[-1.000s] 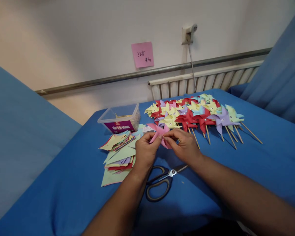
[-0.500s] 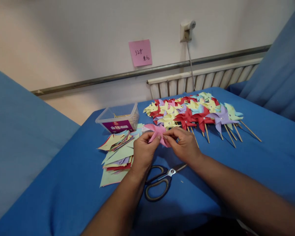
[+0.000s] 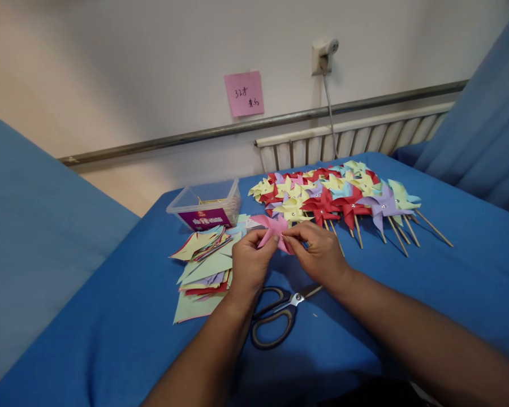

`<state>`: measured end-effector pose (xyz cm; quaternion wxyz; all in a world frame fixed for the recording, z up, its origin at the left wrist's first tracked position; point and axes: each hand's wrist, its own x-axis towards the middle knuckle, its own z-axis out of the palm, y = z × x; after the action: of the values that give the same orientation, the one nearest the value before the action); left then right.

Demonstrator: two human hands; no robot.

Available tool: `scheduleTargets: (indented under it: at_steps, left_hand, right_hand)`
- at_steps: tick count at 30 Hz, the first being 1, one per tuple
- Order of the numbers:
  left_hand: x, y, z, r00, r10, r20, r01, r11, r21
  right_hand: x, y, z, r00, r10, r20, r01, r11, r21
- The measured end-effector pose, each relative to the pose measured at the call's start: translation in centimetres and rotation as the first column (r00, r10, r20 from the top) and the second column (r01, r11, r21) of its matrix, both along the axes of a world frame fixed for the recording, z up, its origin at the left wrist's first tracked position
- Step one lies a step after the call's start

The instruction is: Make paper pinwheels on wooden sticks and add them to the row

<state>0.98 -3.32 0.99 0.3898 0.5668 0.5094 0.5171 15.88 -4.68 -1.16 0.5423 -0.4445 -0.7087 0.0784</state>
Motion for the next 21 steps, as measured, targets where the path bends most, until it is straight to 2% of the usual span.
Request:
scheduleTargets:
  at_steps: [8, 21]
  left_hand:
    - [-0.03, -0.04, 0.08, 1.0, 0.004, -0.001, -0.004, 1.0, -0.008]
    - [0.23, -0.69, 0.65, 0.992, 0.043, -0.122, -0.033, 0.996, 0.08]
  right_hand:
    - [-0.02, -0.12, 0.11, 1.0, -0.003, 0.024, 0.002, 1.0, 0.01]
    - [-0.09, -0.19, 0.16, 1.0, -0.012, 0.012, 0.012, 1.0, -0.01]
